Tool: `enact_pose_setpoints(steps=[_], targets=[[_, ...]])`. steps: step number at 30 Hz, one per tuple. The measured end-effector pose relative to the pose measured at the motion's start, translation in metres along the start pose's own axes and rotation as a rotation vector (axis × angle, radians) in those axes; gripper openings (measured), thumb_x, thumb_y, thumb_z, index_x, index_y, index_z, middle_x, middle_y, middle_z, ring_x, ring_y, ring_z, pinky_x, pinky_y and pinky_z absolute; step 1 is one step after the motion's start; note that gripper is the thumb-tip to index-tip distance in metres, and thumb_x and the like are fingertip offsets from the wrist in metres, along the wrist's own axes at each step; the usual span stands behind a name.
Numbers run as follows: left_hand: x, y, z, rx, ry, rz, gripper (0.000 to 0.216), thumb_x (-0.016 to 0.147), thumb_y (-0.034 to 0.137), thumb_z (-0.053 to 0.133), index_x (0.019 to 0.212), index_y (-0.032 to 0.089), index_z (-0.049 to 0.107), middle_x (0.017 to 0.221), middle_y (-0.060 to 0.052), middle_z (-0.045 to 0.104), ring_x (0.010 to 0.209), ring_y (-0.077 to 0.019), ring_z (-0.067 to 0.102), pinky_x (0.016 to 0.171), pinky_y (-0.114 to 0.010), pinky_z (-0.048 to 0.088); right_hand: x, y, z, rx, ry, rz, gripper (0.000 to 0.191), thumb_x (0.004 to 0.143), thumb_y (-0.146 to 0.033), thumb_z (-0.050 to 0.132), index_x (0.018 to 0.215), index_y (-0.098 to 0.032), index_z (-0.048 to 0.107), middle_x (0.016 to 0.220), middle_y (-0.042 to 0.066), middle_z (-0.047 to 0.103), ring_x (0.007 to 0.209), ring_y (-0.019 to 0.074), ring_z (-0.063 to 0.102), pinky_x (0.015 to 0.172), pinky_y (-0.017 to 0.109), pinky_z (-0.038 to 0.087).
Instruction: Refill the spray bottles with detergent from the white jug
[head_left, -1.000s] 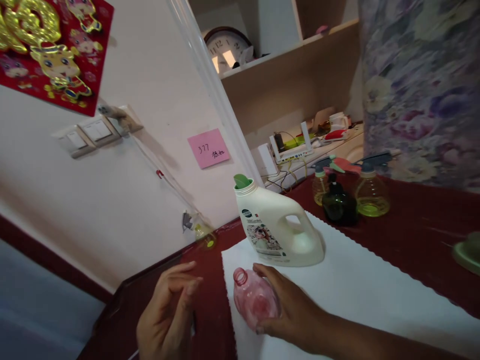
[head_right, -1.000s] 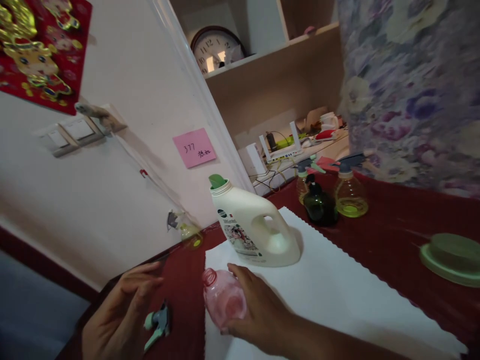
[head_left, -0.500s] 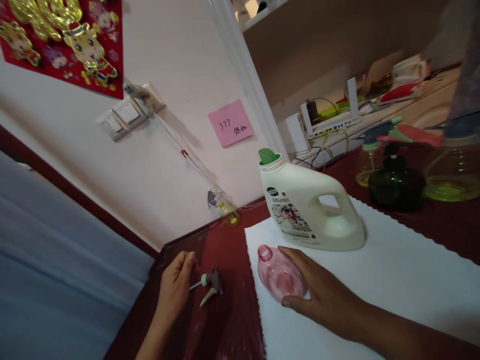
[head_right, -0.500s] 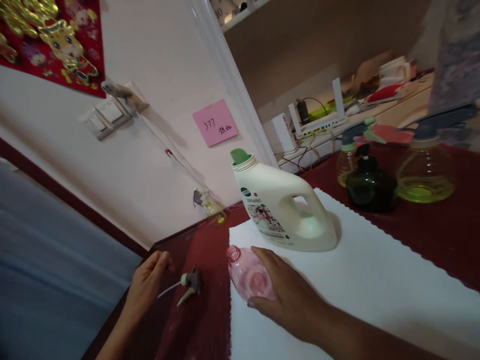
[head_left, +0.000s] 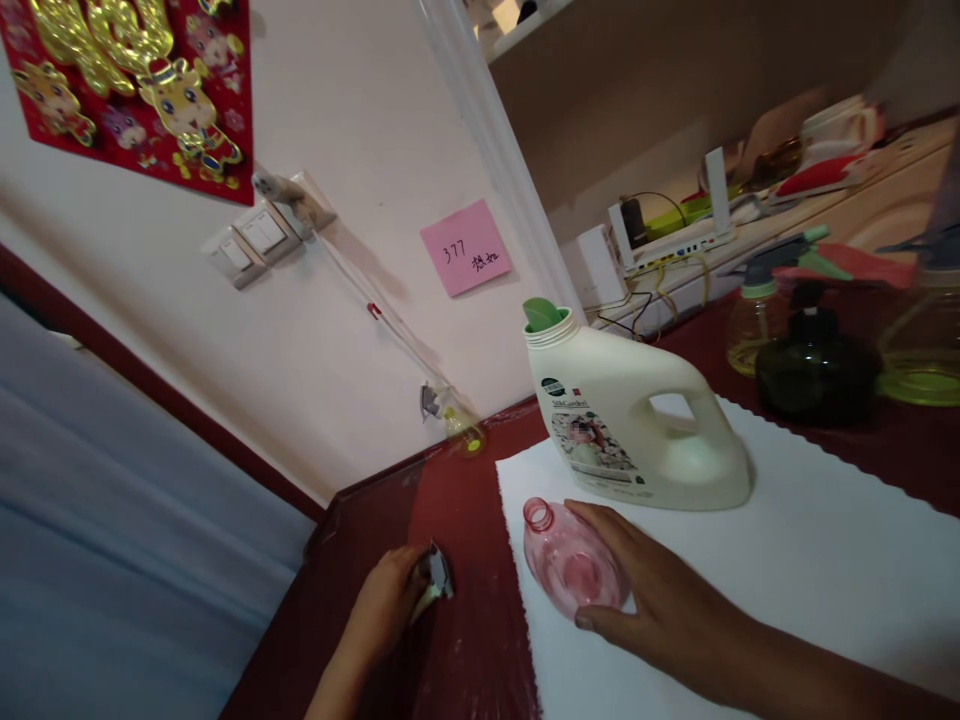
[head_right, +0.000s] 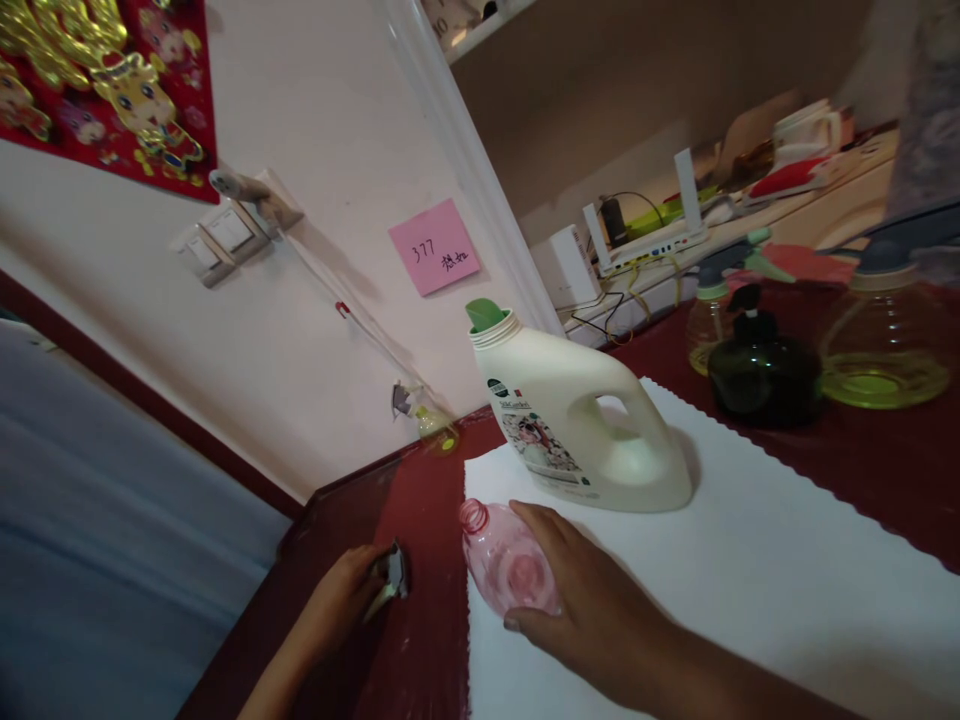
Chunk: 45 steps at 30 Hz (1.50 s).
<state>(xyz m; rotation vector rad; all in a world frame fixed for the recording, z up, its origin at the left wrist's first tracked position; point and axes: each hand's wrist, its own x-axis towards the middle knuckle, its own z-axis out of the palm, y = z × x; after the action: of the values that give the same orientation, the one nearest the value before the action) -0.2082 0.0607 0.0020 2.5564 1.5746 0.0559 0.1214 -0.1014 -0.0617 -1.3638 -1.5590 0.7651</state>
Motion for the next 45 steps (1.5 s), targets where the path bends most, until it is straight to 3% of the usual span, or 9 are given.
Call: enact_pose_setpoints(steps=[8,13,17,20,25,28,31,38,45], targets=[[-0.004,0.007,-0.028,0.061,0.076,0.029,0.035,0.081,0.018,0.053,0.109,0.018,0.075,0.106,-0.012,0.075,0.102,-0.0298,0.065,0.091,-0.04,0.044,0.001,-0.006,-0.003,0.009,0.007,0.025,0.085,0.077,-0.037,0.07,0.153,-0.022,0.034,0.159,0.013,0.039,0.144,0.0341,0.038,0.118,0.053,0.033],[-0.007,0.022,-0.062,-0.32,0.343,0.017,0.031,0.081,0.038,0.068,0.107,0.022,0.074,0.107,-0.009,0.074,0.102,-0.0303,0.066,0.091,-0.04,0.049,0.001,-0.006,-0.003,0.014,0.0,0.043,0.087,0.076,-0.037,0.071,0.153,-0.023,0.033,0.16,0.012,0.038,0.145,0.0336,0.037,0.119,0.053,0.032],[-0.007,0.071,-0.085,-1.013,0.532,-0.078,0.044,0.074,0.039,0.081,0.115,0.026,0.069,0.103,-0.003,0.075,0.09,-0.022,0.07,0.078,-0.03,0.054,0.001,-0.006,-0.003,0.024,-0.003,0.04,0.088,0.076,-0.036,0.071,0.154,-0.024,0.032,0.159,0.012,0.039,0.144,0.0346,0.037,0.119,0.054,0.031],[-0.005,0.12,-0.1,-1.319,0.779,0.01,0.037,0.066,0.033,0.089,0.098,0.022,0.074,0.101,-0.001,0.074,0.093,-0.0163,0.068,0.081,-0.022,0.054,0.0,-0.007,-0.004,0.017,-0.003,0.035,0.087,0.076,-0.034,0.071,0.153,-0.023,0.033,0.158,0.012,0.04,0.143,0.0341,0.039,0.118,0.054,0.032],[-0.004,0.182,-0.114,-1.497,0.709,0.242,0.031,0.077,0.041,0.082,0.104,0.029,0.073,0.116,0.001,0.069,0.106,-0.0157,0.063,0.09,-0.025,0.055,0.001,-0.009,-0.004,0.018,0.011,0.031,0.087,0.074,-0.033,0.071,0.153,-0.023,0.034,0.159,0.012,0.04,0.144,0.0358,0.039,0.118,0.057,0.032],[-0.003,0.204,-0.11,-1.488,0.698,0.278,0.035,0.08,0.046,0.079,0.109,0.029,0.071,0.123,0.0,0.068,0.116,-0.018,0.061,0.097,-0.027,0.053,0.003,-0.011,-0.005,0.01,0.007,0.025,0.088,0.072,-0.031,0.07,0.152,-0.022,0.036,0.159,0.013,0.04,0.143,0.0374,0.039,0.117,0.058,0.033],[0.004,0.218,-0.099,-1.512,0.709,0.241,0.037,0.074,0.045,0.083,0.103,0.025,0.072,0.113,-0.002,0.072,0.111,-0.0212,0.065,0.096,-0.031,0.055,0.004,-0.013,-0.005,0.025,0.013,0.032,0.089,0.07,-0.03,0.071,0.152,-0.022,0.036,0.157,0.014,0.042,0.143,0.0372,0.04,0.117,0.058,0.034],[0.011,0.221,-0.055,-1.553,0.609,0.198,0.037,0.069,0.032,0.087,0.103,0.024,0.073,0.104,-0.002,0.076,0.104,-0.021,0.069,0.094,-0.029,0.055,0.005,-0.014,-0.004,0.035,0.016,0.036,0.089,0.068,-0.027,0.071,0.15,-0.021,0.038,0.155,0.014,0.045,0.141,0.0353,0.041,0.116,0.053,0.036],[0.003,0.199,0.009,-1.529,0.282,0.025,0.042,0.075,0.031,0.081,0.115,0.023,0.071,0.106,-0.008,0.076,0.094,-0.0252,0.073,0.085,-0.035,0.057,0.007,-0.012,-0.002,0.021,0.021,0.041,0.09,0.069,-0.029,0.07,0.151,-0.017,0.038,0.156,0.015,0.043,0.144,0.0343,0.037,0.118,0.053,0.033]])
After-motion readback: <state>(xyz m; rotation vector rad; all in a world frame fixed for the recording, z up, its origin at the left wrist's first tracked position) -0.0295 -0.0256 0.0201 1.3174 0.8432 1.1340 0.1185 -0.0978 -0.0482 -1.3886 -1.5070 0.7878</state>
